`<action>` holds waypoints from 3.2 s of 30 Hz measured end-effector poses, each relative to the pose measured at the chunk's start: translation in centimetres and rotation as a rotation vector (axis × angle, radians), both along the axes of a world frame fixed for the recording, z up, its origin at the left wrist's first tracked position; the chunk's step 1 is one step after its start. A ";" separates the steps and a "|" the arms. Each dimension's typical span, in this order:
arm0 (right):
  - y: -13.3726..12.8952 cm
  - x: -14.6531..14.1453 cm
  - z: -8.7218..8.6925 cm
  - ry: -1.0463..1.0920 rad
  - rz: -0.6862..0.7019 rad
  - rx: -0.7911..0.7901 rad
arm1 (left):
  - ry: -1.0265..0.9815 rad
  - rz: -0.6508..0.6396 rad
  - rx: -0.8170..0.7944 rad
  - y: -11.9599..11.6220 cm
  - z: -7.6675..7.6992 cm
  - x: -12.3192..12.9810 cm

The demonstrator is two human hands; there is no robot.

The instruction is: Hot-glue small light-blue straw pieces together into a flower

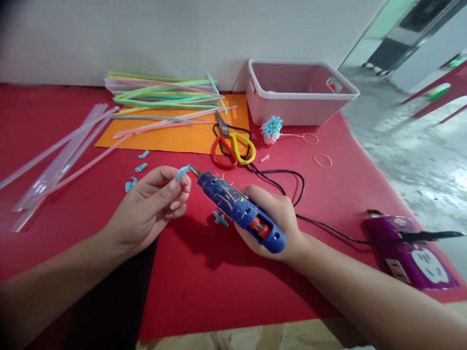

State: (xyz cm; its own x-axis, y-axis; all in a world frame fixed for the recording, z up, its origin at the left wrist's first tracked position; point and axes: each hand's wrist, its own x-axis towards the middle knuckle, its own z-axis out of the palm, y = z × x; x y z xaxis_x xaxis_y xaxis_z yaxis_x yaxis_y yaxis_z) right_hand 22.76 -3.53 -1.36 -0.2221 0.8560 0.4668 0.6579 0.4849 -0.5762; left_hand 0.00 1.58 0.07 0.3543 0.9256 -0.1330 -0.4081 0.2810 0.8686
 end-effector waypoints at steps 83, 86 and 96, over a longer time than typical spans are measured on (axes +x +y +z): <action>0.4 0.1 0.5 -0.078 0.123 0.038 | 0.200 0.027 0.029 0.1 0.0 -0.2; 0.4 0.2 0.5 -0.087 0.127 0.050 | 0.224 0.034 0.061 0.0 -0.3 -0.3; 0.4 0.0 0.6 -0.063 0.145 0.035 | 0.221 0.040 0.089 0.0 0.0 -0.1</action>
